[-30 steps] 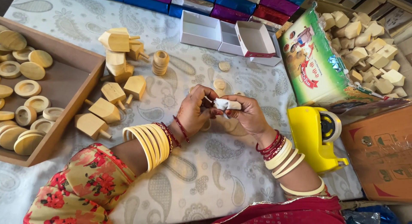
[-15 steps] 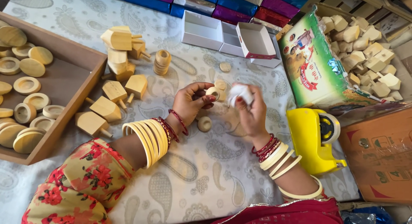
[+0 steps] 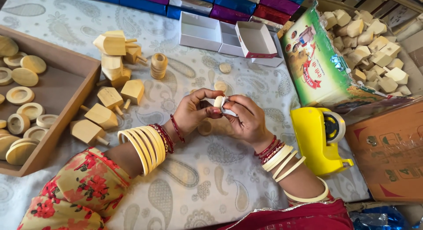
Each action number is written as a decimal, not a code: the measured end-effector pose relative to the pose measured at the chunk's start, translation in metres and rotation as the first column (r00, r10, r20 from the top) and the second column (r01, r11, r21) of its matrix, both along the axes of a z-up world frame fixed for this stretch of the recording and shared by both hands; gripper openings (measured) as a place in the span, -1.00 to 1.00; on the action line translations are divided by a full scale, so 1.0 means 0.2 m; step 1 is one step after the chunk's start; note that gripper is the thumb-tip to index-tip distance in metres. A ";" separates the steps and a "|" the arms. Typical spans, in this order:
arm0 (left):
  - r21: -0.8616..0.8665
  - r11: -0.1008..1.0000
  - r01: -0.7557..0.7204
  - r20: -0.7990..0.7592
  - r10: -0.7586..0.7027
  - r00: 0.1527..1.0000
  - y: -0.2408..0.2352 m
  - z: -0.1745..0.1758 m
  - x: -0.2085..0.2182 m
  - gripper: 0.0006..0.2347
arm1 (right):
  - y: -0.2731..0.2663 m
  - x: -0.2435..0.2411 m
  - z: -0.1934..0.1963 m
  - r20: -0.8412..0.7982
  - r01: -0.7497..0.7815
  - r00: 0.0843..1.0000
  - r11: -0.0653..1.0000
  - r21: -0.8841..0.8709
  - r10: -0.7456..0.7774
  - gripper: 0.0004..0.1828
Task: The person wipes small wooden circular pieces with a white cloth, picking them from a box and placing them on the table. They handle the pieces one at a time, rotating them to wipe different sides, and occasionally stack them.
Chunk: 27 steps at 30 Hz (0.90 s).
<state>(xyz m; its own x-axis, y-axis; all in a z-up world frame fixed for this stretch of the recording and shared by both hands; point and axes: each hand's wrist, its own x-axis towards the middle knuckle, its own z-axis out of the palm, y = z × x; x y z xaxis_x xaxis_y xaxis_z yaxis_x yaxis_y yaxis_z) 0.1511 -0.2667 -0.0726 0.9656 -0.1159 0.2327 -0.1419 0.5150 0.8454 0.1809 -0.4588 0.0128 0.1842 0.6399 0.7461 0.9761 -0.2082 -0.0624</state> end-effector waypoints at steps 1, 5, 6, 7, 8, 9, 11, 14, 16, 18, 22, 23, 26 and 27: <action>0.006 1.000 -0.001 0.002 0.001 1.000 0.00 -0.01 0.00 -0.63 | 0.00 0.00 -0.02 0.002 -0.001 1.000 1.000 0.006 0.001 -0.79; 0.292 0.884 -0.365 0.346 0.258 0.902 -0.01 0.03 -0.04 -0.66 | -0.03 0.03 -0.12 -0.445 -0.026 0.894 0.996 0.080 0.059 -0.81; 0.340 0.799 -0.496 0.483 0.304 0.821 -0.01 0.05 -0.06 -0.66 | -0.04 0.04 -0.16 -0.635 -0.045 0.764 0.991 0.125 0.115 -0.81; 0.353 0.790 -0.501 0.485 0.304 0.820 0.01 0.08 -0.08 -0.66 | -0.06 0.07 -0.19 -0.636 -0.053 0.761 0.989 0.138 0.130 -0.81; 0.437 0.698 -0.567 0.634 0.208 0.745 0.04 0.11 -0.11 -0.66 | -0.08 0.11 -0.22 -0.825 -0.091 0.524 0.977 0.194 0.212 -0.81; 0.497 0.594 -0.632 0.747 0.078 0.660 0.06 0.14 -0.13 -0.66 | -0.11 0.13 -0.25 -0.933 -0.110 0.235 0.961 0.254 0.274 -0.81; 0.532 0.482 -0.696 0.794 0.001 0.608 0.08 0.24 -0.17 -0.63 | -0.11 0.16 -0.28 -0.945 -0.088 0.006 0.942 0.324 0.326 -0.78; 0.551 0.445 -0.706 0.778 0.033 0.628 0.06 0.23 -0.16 -0.62 | -0.08 0.14 -0.26 -0.908 -0.027 -0.202 0.924 0.381 0.368 -0.73; 0.547 0.517 -0.658 0.706 0.136 0.695 0.04 0.17 -0.12 -0.65 | -0.06 0.11 -0.23 -0.907 0.000 -0.183 0.922 0.387 0.380 -0.72; 0.393 0.774 -0.497 0.496 0.277 0.823 0.01 0.08 -0.08 -0.68 | -0.06 0.07 -0.22 -0.939 -0.040 0.175 0.955 0.294 0.296 -0.76; 0.023 1.000 -0.021 -0.044 0.022 0.999 0.02 -0.11 0.01 -0.75 | -0.06 0.09 -0.14 -0.546 -0.021 0.834 0.993 0.118 0.082 -0.77; 0.021 0.998 0.054 -0.151 -0.050 0.987 0.03 -0.09 0.01 -0.78 | -0.07 0.12 -0.14 -0.274 -0.058 0.960 0.998 0.020 0.062 -0.81; -0.017 0.986 0.168 -0.279 -0.166 0.946 0.06 -0.11 0.00 -0.76 | -0.07 0.10 -0.03 0.119 -0.072 0.989 0.990 -0.117 0.086 -0.81; -0.053 0.978 0.202 -0.290 -0.208 0.934 0.06 -0.12 0.00 -0.71 | -0.07 0.08 0.04 0.221 -0.080 0.969 0.984 -0.158 0.115 -0.78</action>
<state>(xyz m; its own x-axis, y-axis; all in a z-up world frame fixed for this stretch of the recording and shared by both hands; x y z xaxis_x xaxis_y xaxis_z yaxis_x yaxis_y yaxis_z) 0.1520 -0.2537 -0.0960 0.9472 -0.3165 -0.0515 0.2203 0.5256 0.8217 0.1968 -0.4721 0.0207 -0.0487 0.7519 0.6575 0.9768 -0.1016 0.1884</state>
